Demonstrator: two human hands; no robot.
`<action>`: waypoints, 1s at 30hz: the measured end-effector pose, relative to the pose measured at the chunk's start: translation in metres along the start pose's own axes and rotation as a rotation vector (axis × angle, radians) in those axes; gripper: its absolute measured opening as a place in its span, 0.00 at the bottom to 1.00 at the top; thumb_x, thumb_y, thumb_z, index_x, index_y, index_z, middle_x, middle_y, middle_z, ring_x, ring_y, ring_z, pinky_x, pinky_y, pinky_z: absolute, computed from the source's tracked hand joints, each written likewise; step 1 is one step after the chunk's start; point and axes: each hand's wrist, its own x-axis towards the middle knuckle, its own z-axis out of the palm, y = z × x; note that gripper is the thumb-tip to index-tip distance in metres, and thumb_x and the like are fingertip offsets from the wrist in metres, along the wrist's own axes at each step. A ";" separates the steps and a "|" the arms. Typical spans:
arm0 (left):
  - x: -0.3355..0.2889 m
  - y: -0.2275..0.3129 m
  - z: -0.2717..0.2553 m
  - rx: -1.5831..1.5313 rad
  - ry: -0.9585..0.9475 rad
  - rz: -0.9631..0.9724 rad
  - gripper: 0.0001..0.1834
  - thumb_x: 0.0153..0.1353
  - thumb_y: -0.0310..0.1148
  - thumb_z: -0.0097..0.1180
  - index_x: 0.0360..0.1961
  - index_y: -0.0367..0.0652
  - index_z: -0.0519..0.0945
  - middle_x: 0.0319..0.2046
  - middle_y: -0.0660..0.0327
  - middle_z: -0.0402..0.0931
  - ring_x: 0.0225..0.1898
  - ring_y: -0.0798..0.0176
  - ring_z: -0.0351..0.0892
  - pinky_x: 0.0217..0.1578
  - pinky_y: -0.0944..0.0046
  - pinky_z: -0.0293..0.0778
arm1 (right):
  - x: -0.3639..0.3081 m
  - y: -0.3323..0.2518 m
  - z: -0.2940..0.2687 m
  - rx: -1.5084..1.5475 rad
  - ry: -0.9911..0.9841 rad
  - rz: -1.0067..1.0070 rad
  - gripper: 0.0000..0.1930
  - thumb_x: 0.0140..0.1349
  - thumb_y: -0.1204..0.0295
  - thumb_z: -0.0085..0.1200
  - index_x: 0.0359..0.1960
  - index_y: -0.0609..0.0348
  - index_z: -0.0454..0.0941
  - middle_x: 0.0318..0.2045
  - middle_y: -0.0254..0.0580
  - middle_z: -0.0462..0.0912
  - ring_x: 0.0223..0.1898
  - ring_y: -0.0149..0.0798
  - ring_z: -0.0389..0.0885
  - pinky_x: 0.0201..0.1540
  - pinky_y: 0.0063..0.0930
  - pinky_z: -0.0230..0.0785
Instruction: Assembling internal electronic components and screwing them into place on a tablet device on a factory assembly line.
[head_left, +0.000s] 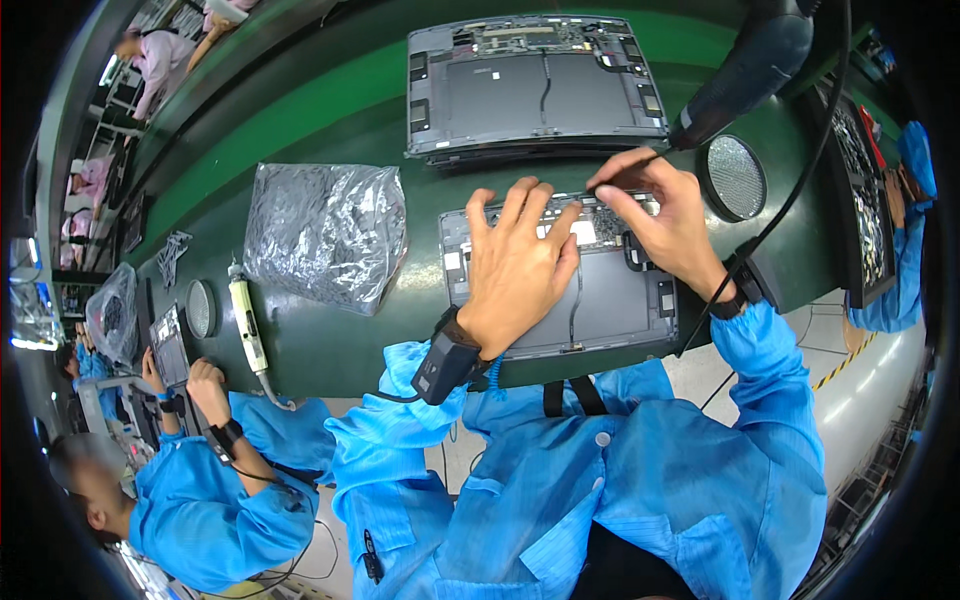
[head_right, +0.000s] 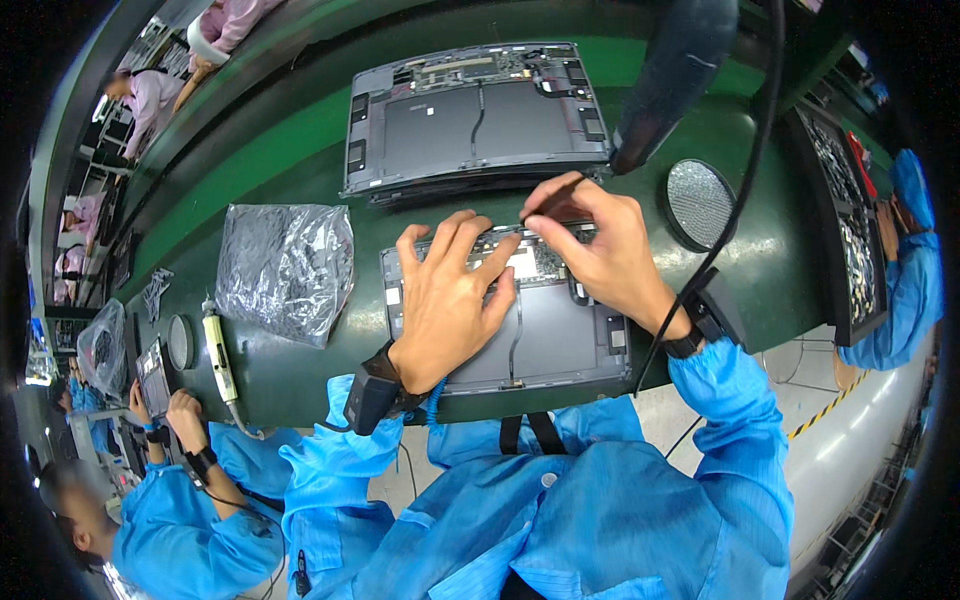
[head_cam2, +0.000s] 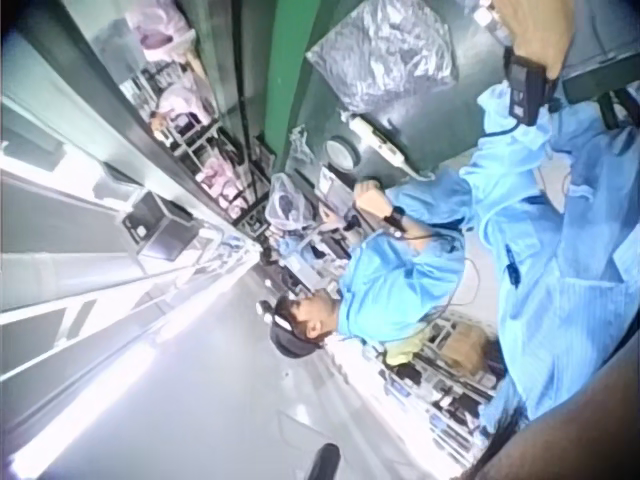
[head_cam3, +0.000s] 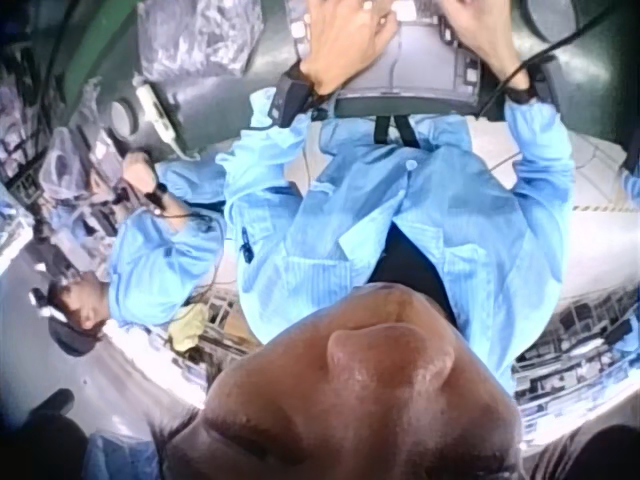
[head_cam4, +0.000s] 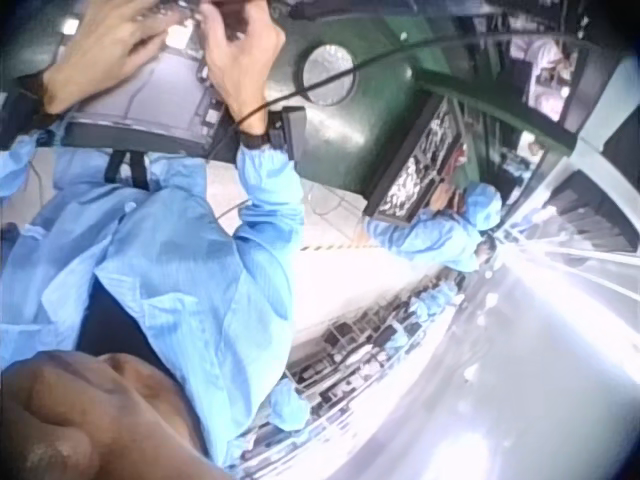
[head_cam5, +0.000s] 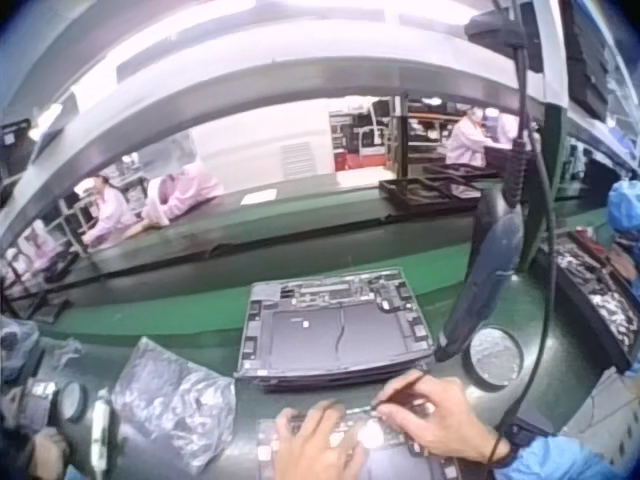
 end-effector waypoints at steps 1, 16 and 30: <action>0.000 0.001 -0.001 0.005 -0.003 -0.005 0.18 0.61 0.34 0.68 0.53 0.47 0.88 0.55 0.53 0.79 0.66 0.49 0.74 0.63 0.36 0.59 | 0.005 0.004 0.006 0.001 0.015 -0.041 0.08 0.66 0.83 0.65 0.46 0.70 0.84 0.43 0.45 0.90 0.43 0.38 0.92 0.51 0.30 0.85; -0.002 0.000 0.001 -0.003 0.021 -0.022 0.19 0.60 0.34 0.68 0.53 0.47 0.87 0.53 0.54 0.79 0.64 0.49 0.75 0.61 0.34 0.61 | 0.005 0.018 0.012 -0.025 -0.023 0.048 0.05 0.66 0.85 0.62 0.41 0.75 0.87 0.41 0.46 0.88 0.42 0.41 0.92 0.50 0.31 0.85; -0.004 0.000 0.004 -0.011 0.047 -0.026 0.19 0.60 0.34 0.69 0.53 0.46 0.87 0.52 0.54 0.80 0.63 0.51 0.76 0.61 0.33 0.62 | 0.006 0.006 0.016 -0.201 -0.069 -0.045 0.04 0.65 0.86 0.61 0.40 0.74 0.85 0.40 0.48 0.88 0.40 0.44 0.92 0.47 0.32 0.84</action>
